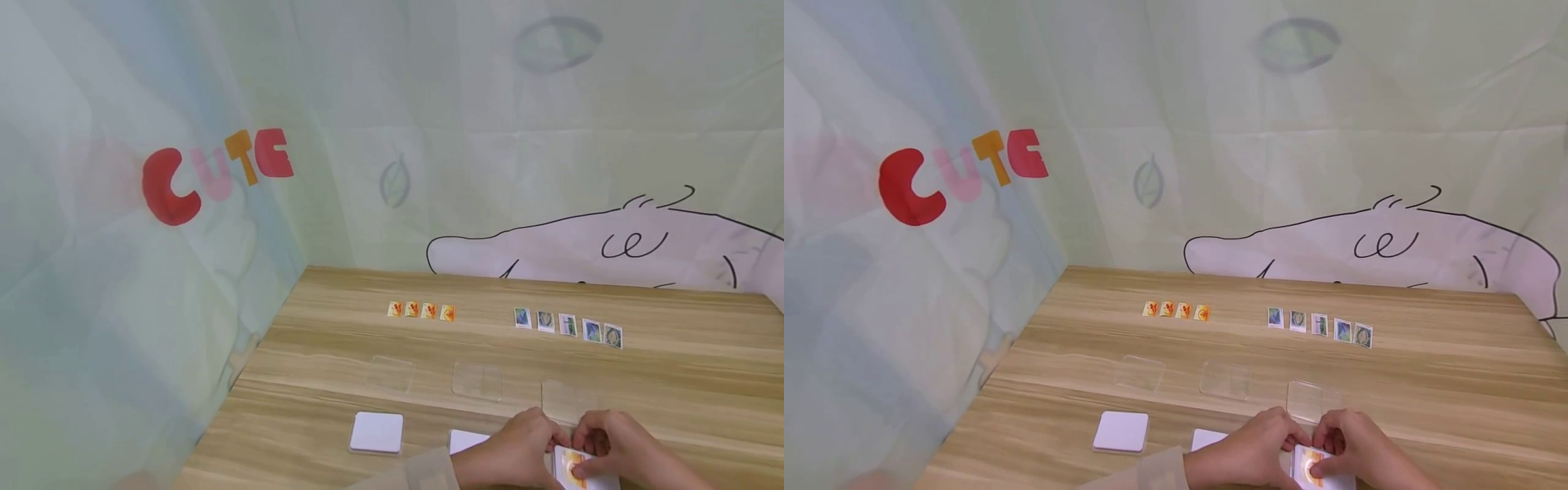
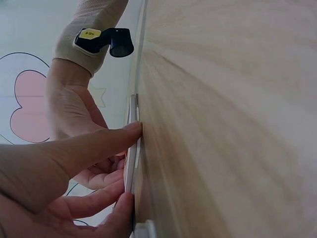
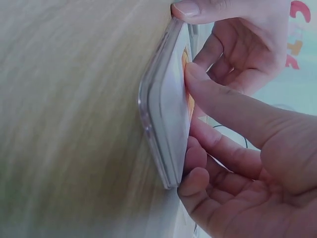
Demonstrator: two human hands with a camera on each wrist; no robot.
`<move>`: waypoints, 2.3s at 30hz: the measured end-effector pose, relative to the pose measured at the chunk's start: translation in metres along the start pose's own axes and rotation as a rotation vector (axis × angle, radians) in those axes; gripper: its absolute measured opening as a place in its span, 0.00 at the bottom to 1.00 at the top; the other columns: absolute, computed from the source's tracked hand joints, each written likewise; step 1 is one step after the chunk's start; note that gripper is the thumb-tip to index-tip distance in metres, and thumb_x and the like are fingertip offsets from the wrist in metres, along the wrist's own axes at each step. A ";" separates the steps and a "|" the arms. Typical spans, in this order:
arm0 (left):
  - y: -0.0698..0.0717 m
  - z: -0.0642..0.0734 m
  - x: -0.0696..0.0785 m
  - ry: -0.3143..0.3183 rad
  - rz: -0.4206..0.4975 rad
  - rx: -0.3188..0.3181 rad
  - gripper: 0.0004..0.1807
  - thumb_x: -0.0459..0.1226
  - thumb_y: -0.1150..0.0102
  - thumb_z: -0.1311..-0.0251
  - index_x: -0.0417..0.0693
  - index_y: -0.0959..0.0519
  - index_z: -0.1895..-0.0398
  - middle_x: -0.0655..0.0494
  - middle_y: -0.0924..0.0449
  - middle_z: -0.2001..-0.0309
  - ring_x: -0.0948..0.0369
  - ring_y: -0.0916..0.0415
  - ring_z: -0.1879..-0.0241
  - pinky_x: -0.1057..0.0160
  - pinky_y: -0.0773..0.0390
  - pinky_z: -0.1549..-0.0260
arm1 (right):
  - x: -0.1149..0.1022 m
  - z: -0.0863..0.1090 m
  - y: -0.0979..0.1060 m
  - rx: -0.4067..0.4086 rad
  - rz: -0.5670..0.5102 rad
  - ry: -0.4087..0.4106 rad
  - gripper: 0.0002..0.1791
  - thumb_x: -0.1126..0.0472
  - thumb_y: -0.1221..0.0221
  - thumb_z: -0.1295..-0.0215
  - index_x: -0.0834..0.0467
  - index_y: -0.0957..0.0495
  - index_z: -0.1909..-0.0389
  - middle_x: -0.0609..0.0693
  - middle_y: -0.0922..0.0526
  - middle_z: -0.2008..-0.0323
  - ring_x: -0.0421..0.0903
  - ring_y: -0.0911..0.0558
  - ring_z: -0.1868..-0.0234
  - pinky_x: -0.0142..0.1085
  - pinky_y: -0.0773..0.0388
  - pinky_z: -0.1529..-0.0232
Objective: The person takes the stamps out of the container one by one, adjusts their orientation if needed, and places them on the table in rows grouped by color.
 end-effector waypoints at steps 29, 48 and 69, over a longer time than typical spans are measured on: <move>0.000 -0.001 -0.001 0.005 -0.003 0.001 0.26 0.47 0.18 0.60 0.55 0.13 0.53 0.75 0.26 0.74 0.79 0.40 0.69 0.82 0.40 0.70 | -0.003 0.005 0.001 0.024 -0.022 0.006 0.12 0.68 0.26 0.49 0.58 0.22 0.71 0.35 0.26 0.76 0.30 0.30 0.75 0.30 0.31 0.81; 0.001 -0.001 -0.001 0.022 -0.010 0.001 0.28 0.47 0.17 0.61 0.55 0.13 0.52 0.74 0.27 0.73 0.79 0.40 0.68 0.82 0.40 0.70 | -0.003 0.005 0.001 0.020 -0.027 -0.028 0.10 0.70 0.27 0.50 0.63 0.20 0.72 0.35 0.25 0.76 0.29 0.30 0.75 0.30 0.29 0.81; 0.001 -0.001 -0.001 0.026 -0.037 0.015 0.27 0.49 0.17 0.62 0.54 0.14 0.54 0.74 0.30 0.75 0.78 0.41 0.69 0.82 0.41 0.70 | -0.003 0.004 0.002 0.034 -0.019 -0.004 0.12 0.71 0.27 0.51 0.62 0.22 0.71 0.38 0.25 0.76 0.31 0.29 0.75 0.30 0.31 0.81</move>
Point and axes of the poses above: each hand's wrist, its own z-axis away from the middle knuckle, its own y-axis out of the back of the hand, x = y × z, the point moved 8 cm from there along -z, towards the middle knuckle
